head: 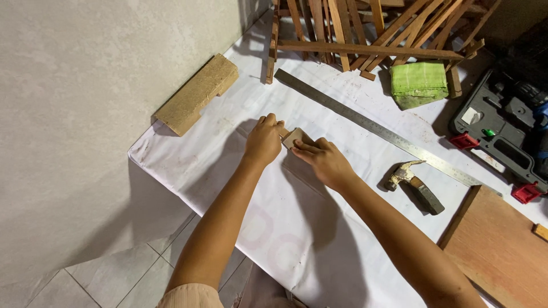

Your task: Sanding small wooden pieces and assembling them on a board using a hammer and glue.

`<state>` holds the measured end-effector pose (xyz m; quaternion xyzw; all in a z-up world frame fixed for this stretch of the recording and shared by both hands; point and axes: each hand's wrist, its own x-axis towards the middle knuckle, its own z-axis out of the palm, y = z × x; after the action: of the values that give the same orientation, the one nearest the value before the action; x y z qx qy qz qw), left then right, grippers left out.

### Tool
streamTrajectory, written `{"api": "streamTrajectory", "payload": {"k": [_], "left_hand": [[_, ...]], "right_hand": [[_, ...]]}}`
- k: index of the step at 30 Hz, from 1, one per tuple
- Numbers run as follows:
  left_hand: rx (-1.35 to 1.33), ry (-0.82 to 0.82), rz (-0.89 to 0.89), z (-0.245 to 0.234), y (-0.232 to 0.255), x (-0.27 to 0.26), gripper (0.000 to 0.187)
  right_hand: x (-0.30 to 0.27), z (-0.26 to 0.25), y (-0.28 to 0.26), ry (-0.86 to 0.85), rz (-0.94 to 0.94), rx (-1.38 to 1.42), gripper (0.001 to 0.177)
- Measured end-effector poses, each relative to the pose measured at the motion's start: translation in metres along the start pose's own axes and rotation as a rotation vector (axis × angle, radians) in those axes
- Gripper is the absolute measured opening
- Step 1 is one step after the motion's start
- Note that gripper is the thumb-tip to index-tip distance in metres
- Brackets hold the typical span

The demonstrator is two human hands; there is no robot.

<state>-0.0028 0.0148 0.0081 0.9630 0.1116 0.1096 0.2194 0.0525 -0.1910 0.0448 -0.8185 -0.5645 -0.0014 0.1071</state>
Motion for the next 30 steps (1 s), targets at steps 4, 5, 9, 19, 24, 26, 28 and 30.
{"api": "streamTrajectory", "payload": {"k": [4, 5, 9, 19, 24, 26, 28, 30], "left_hand": [[0.028, -0.008, -0.007, -0.003, -0.001, -0.001, 0.03], [0.016, 0.022, 0.03, -0.003, -0.004, -0.002, 0.033], [-0.114, 0.011, -0.018, -0.003, -0.007, -0.004, 0.036], [-0.086, 0.061, 0.08, 0.01, -0.017, 0.0, 0.029], [-0.125, 0.066, 0.049, -0.006, -0.008, -0.002, 0.033], [-0.107, 0.053, 0.027, -0.007, -0.011, -0.003, 0.028], [-0.096, 0.036, 0.009, -0.005, -0.013, -0.003, 0.025], [-0.104, 0.049, 0.05, -0.003, -0.018, 0.0, 0.035]], "right_hand": [[0.027, 0.005, 0.004, -0.005, -0.009, 0.007, 0.058], [0.026, 0.004, 0.005, -0.02, -0.008, 0.037, 0.055], [-0.01, -0.008, 0.019, -0.028, -0.038, 0.102, 0.05], [-0.039, -0.017, 0.022, -0.157, 0.051, 0.159, 0.045], [0.033, -0.009, 0.005, -0.092, 0.007, 0.135, 0.043], [0.044, -0.008, 0.004, -0.107, 0.009, 0.132, 0.04], [0.044, -0.01, 0.005, -0.125, 0.019, 0.126, 0.037], [0.035, -0.012, 0.009, -0.134, 0.017, 0.118, 0.037]]}}
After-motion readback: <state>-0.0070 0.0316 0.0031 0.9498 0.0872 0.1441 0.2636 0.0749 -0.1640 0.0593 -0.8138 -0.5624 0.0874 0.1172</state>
